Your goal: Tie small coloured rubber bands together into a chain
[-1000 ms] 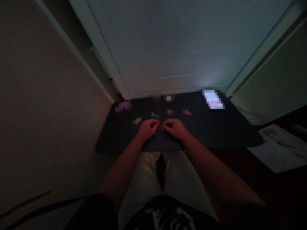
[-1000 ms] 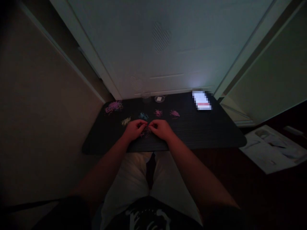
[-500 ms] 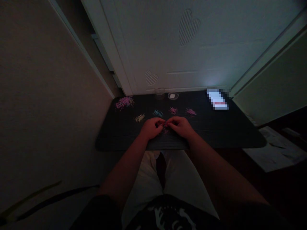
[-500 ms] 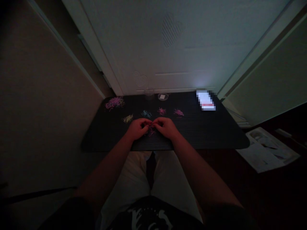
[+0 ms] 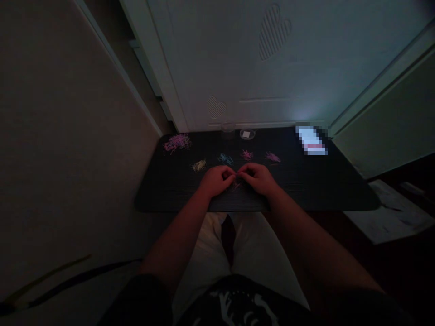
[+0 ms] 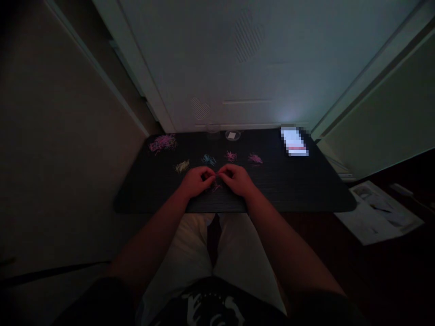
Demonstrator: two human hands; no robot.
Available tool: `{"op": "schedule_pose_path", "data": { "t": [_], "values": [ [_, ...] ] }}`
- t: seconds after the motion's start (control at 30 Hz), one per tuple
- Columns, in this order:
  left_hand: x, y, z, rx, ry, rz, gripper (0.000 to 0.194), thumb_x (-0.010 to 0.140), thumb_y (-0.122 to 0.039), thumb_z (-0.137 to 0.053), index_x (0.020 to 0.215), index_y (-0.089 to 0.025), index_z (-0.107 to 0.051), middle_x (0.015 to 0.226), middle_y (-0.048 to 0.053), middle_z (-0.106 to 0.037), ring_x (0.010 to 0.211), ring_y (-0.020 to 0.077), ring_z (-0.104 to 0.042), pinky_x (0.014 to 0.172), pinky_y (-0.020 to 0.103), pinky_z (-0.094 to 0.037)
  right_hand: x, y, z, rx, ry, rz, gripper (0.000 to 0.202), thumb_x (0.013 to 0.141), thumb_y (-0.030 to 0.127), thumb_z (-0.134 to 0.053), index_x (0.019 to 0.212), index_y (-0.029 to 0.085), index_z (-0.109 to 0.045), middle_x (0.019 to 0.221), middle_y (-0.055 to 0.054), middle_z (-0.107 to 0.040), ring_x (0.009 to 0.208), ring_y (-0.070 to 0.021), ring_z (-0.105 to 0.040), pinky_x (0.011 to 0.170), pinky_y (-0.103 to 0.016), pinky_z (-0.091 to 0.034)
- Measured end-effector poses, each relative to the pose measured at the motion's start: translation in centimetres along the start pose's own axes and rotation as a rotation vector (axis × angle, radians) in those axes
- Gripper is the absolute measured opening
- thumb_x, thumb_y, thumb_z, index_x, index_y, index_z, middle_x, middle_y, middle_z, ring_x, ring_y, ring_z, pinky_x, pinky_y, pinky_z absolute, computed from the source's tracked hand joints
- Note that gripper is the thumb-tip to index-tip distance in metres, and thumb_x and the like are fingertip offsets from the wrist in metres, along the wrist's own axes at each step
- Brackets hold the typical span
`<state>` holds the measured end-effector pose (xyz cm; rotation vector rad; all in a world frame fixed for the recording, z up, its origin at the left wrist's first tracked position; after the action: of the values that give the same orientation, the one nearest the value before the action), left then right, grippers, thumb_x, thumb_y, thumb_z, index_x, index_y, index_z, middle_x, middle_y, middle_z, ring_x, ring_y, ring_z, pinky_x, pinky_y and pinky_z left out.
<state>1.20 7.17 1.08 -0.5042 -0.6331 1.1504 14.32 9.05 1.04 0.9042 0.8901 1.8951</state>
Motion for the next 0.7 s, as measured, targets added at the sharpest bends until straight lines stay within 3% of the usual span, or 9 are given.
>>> {"op": "schedule_pose_path", "data": {
  "t": [0.43,0.63,0.7],
  "values": [
    [-0.09,-0.07,0.33,-0.042,-0.030,-0.005,0.021,0.082,-0.033,-0.052,0.083,-0.016,-0.066,0.075,0.001,-0.066,0.068,0.0119,-0.057,0.060,0.022,-0.042,0.11,0.00,0.06,-0.043,-0.023,0.025,0.012,0.079,0.026,-0.053,0.076,0.017,-0.060,0.070,-0.002,-0.060,0.063,-0.0130,-0.053,0.059,-0.025,-0.040],
    [-0.05,0.04,0.28,-0.020,-0.028,-0.004,0.022,0.083,-0.033,-0.051,0.082,-0.017,-0.066,0.074,0.001,-0.066,0.067,0.0120,-0.057,0.060,0.023,-0.041,-0.06,-0.12,-0.37,0.091,0.019,0.003,0.023,0.073,0.023,-0.058,0.095,0.016,-0.061,0.070,0.000,-0.060,0.057,-0.0106,-0.050,0.053,-0.023,-0.039],
    [-0.05,-0.02,0.29,-0.012,-0.026,-0.006,0.021,0.083,-0.032,-0.051,0.083,-0.017,-0.066,0.075,0.001,-0.067,0.067,0.0119,-0.057,0.060,0.023,-0.041,-0.05,-0.12,-0.45,0.067,0.026,0.000,0.021,0.073,0.023,-0.058,0.092,0.016,-0.063,0.068,0.000,-0.059,0.056,-0.0105,-0.050,0.053,-0.023,-0.039]
  ]
}}
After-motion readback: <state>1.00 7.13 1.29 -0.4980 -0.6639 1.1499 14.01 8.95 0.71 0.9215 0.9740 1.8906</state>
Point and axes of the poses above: each hand's wrist, its own x-axis towards the middle knuckle, its own z-axis out of the back of the hand, y = z × x, the point moved 8 cm from there along x, towards the middle knuckle
